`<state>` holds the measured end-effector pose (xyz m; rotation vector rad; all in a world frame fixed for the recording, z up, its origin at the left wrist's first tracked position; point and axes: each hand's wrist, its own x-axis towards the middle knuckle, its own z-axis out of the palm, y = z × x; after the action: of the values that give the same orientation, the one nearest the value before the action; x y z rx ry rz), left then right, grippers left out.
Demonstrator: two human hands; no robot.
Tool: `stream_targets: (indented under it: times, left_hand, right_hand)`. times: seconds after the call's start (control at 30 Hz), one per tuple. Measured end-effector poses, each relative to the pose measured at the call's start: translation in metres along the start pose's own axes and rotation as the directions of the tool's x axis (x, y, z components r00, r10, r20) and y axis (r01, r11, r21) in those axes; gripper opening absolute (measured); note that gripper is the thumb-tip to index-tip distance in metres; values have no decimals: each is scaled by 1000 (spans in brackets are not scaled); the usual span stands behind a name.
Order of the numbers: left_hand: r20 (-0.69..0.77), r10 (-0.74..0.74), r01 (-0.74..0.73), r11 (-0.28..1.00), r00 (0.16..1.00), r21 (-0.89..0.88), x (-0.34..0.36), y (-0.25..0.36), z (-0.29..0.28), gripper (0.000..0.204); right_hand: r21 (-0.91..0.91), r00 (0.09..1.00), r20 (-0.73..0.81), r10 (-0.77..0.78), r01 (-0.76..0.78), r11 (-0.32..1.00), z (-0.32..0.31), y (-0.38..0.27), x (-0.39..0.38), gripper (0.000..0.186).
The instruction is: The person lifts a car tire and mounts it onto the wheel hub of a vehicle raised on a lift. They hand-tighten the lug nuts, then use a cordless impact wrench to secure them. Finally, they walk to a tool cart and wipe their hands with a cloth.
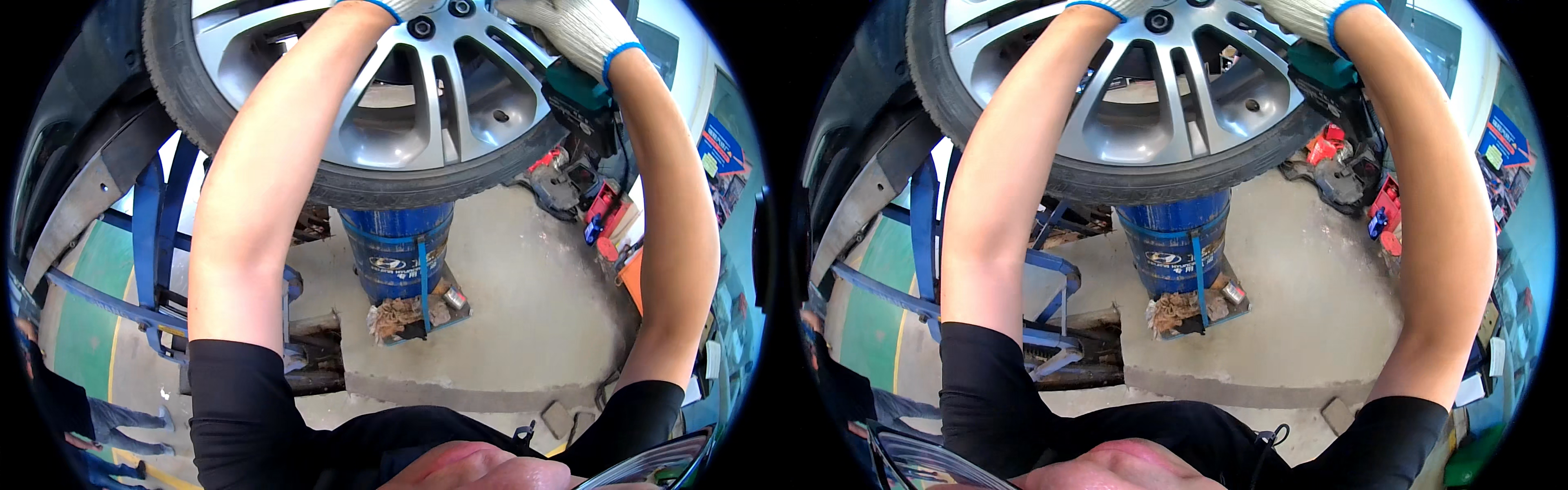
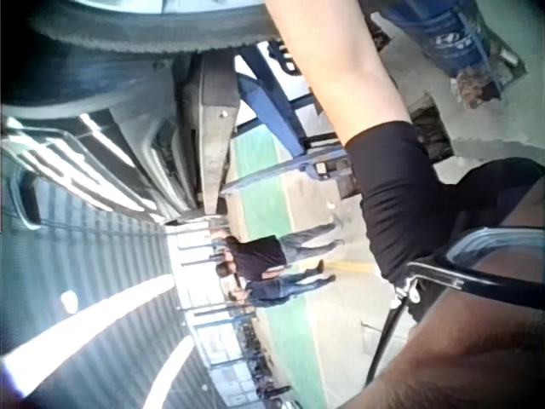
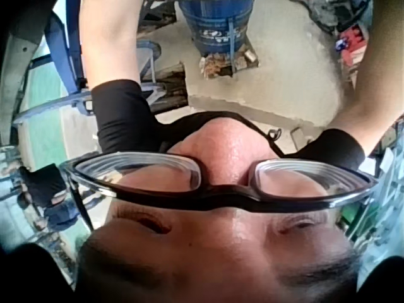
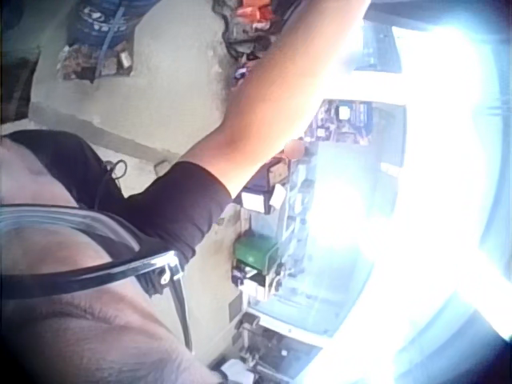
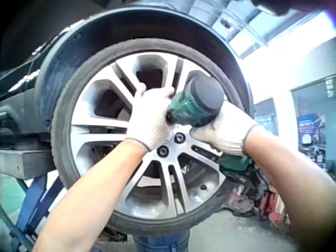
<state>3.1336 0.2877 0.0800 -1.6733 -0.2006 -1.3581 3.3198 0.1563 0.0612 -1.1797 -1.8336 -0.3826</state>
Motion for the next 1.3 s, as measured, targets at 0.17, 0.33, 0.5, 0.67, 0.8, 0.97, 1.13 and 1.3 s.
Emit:
stream_targets:
  times: [0.17, 0.33, 0.5, 0.67, 0.8, 0.97, 1.13, 1.3]
  left_hand:
    - [-9, 40, -40, 999, 999, 4, 4, 4, 12, 39]
    - [40, 22, -21, 999, 999, -32, 6, 14, 4, 47]
    - [12, 36, -35, 998, 999, -57, 10, 14, 3, 43]
    - [26, -18, 22, 989, 999, -146, 22, 25, -7, 41]
    - [112, -39, 52, 992, 993, -117, 14, 34, -11, 45]
    - [33, -37, 38, 999, 999, -25, 13, 34, -3, 40]
    - [101, 59, -50, 995, 993, -83, 6, 26, -19, 32]
    - [93, 156, -151, 986, 983, -67, -9, 39, -24, 38]
  right_hand:
    - [-88, 998, 61, 1, 4, 996, -24, -10, -4, 38]
    - [3, 994, 55, 91, -91, 996, -20, -18, -7, 31]
    - [-157, 994, -11, -107, 104, 982, -15, -2, 0, 35]
    - [-159, 957, -62, -282, 270, 950, -36, 7, -3, 42]
    - [-6, 975, -14, -222, 222, 975, -46, 6, -19, 45]
    - [20, 995, -93, -26, 28, 999, -24, 15, -35, 50]
    - [-94, 972, 109, 207, -197, 976, -11, -10, -60, 38]
    - [-223, 999, 22, 31, -26, 974, 11, 6, -81, 42]
